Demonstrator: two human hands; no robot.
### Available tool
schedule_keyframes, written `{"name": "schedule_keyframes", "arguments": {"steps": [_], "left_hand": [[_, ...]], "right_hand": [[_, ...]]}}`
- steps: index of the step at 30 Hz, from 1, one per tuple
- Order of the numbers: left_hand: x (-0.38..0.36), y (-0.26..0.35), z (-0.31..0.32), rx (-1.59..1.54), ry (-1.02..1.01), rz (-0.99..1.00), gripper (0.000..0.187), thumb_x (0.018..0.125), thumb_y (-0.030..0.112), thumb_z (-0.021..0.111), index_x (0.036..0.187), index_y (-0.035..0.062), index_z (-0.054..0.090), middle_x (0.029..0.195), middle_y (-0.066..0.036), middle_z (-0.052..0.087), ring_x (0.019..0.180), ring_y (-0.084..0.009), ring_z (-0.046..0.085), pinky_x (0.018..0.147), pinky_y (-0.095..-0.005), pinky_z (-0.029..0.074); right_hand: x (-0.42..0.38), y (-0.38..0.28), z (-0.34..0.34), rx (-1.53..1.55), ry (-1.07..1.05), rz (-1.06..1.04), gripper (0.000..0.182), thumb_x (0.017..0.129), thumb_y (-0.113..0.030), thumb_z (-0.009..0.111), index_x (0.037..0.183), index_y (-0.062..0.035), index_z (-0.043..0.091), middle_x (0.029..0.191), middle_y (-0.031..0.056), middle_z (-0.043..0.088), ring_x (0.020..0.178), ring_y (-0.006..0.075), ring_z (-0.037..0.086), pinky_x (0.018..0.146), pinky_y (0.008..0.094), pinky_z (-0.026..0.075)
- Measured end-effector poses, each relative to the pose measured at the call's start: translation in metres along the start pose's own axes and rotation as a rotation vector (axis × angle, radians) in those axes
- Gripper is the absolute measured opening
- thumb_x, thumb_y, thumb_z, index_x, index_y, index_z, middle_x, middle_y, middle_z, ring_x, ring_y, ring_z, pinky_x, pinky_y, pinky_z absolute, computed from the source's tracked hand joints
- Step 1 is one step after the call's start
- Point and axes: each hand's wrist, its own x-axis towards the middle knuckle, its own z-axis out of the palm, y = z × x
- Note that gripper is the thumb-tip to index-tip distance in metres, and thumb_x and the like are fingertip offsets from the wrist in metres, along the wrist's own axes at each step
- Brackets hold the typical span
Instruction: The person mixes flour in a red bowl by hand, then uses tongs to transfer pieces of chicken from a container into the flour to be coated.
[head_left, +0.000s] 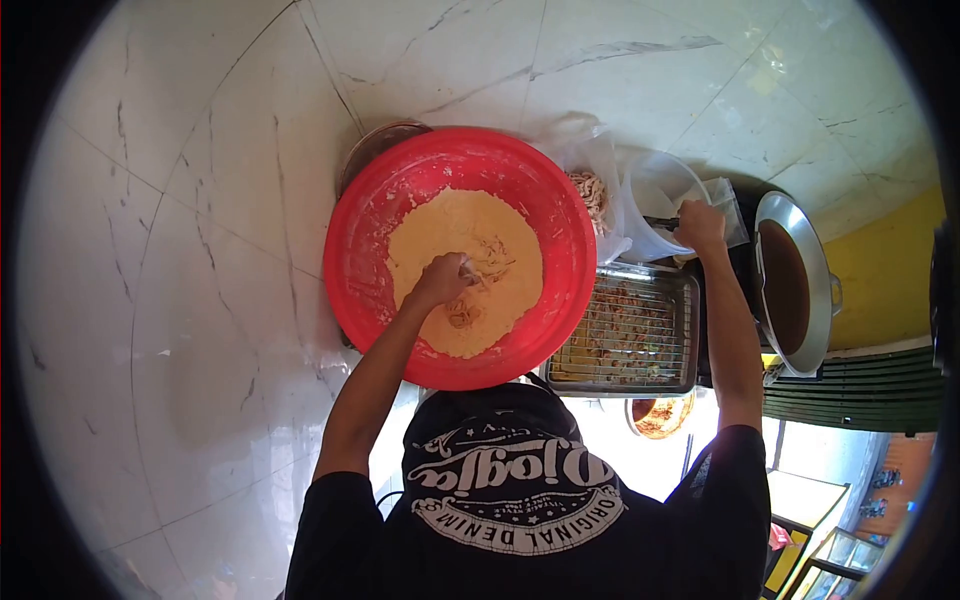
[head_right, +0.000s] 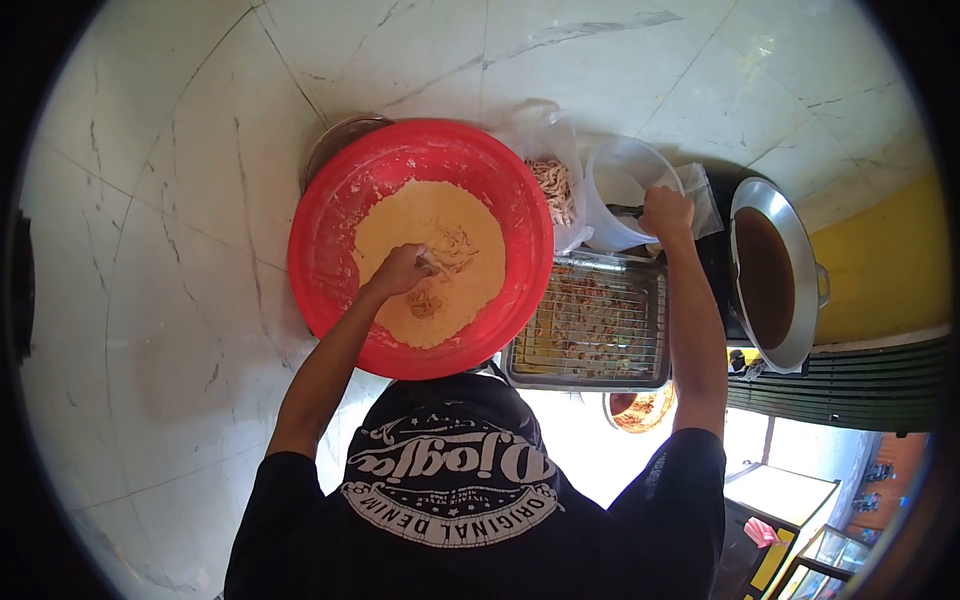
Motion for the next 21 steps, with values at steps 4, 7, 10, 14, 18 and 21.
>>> {"name": "schedule_keyframes", "arguments": {"steps": [4, 7, 10, 14, 18, 21], "left_hand": [[-0.007, -0.021, -0.004, -0.053, -0.051, -0.046, 0.027, 0.077, 0.020, 0.074, 0.093, 0.0012, 0.064, 0.088, -0.013, 0.069, 0.083, -0.0253, 0.067, 0.076, -0.0347, 0.051], [-0.015, -0.023, -0.011, 0.005, -0.031, -0.071, 0.028, 0.075, 0.020, 0.075, 0.095, 0.0016, 0.066, 0.089, -0.015, 0.069, 0.086, -0.0270, 0.067, 0.077, -0.0359, 0.051], [-0.019, -0.033, -0.019, 0.146, -0.067, -0.113, 0.029, 0.074, 0.015, 0.075, 0.098, 0.0003, 0.066, 0.086, -0.016, 0.068, 0.082, -0.0259, 0.066, 0.073, -0.0344, 0.051], [-0.024, -0.019, -0.037, 0.178, -0.222, -0.124, 0.023, 0.076, 0.009, 0.072, 0.096, -0.0012, 0.066, 0.081, -0.015, 0.068, 0.079, -0.0203, 0.066, 0.069, -0.0316, 0.050], [-0.016, -0.054, -0.022, -0.585, -0.239, -0.059, 0.024, 0.076, 0.018, 0.073, 0.093, 0.0027, 0.068, 0.087, -0.012, 0.068, 0.082, -0.0204, 0.066, 0.076, -0.0334, 0.051], [-0.013, -0.053, -0.024, -0.384, -0.014, -0.083, 0.022, 0.077, 0.017, 0.073, 0.091, 0.0010, 0.067, 0.081, -0.009, 0.067, 0.077, -0.0155, 0.065, 0.072, -0.0296, 0.049]], "right_hand": [[-0.002, -0.003, -0.001, 0.013, -0.032, 0.024, 0.032, 0.070, -0.022, 0.070, 0.101, -0.0133, 0.069, 0.105, 0.0105, 0.067, 0.098, 0.0299, 0.066, 0.083, 0.0403, 0.054], [-0.011, 0.004, -0.027, 0.039, 0.022, 0.024, 0.032, 0.072, -0.021, 0.068, 0.103, -0.0125, 0.070, 0.104, 0.0113, 0.068, 0.099, 0.0296, 0.065, 0.084, 0.0399, 0.053], [-0.023, 0.014, -0.063, 0.041, 0.100, 0.056, 0.037, 0.071, -0.026, 0.071, 0.107, -0.0153, 0.069, 0.104, 0.0111, 0.067, 0.100, 0.0300, 0.064, 0.086, 0.0409, 0.052], [-0.031, 0.027, -0.091, 0.111, 0.186, 0.125, 0.043, 0.069, -0.032, 0.074, 0.109, -0.0161, 0.069, 0.106, 0.0120, 0.066, 0.101, 0.0307, 0.063, 0.087, 0.0422, 0.050], [-0.034, 0.020, -0.076, 0.015, 0.105, 0.069, 0.042, 0.070, -0.028, 0.073, 0.109, -0.0150, 0.068, 0.105, 0.0128, 0.066, 0.100, 0.0316, 0.064, 0.086, 0.0417, 0.051], [-0.039, 0.012, -0.066, 0.054, 0.089, 0.087, 0.041, 0.070, -0.027, 0.072, 0.109, -0.0146, 0.068, 0.107, 0.0120, 0.066, 0.100, 0.0309, 0.064, 0.085, 0.0413, 0.052]]}}
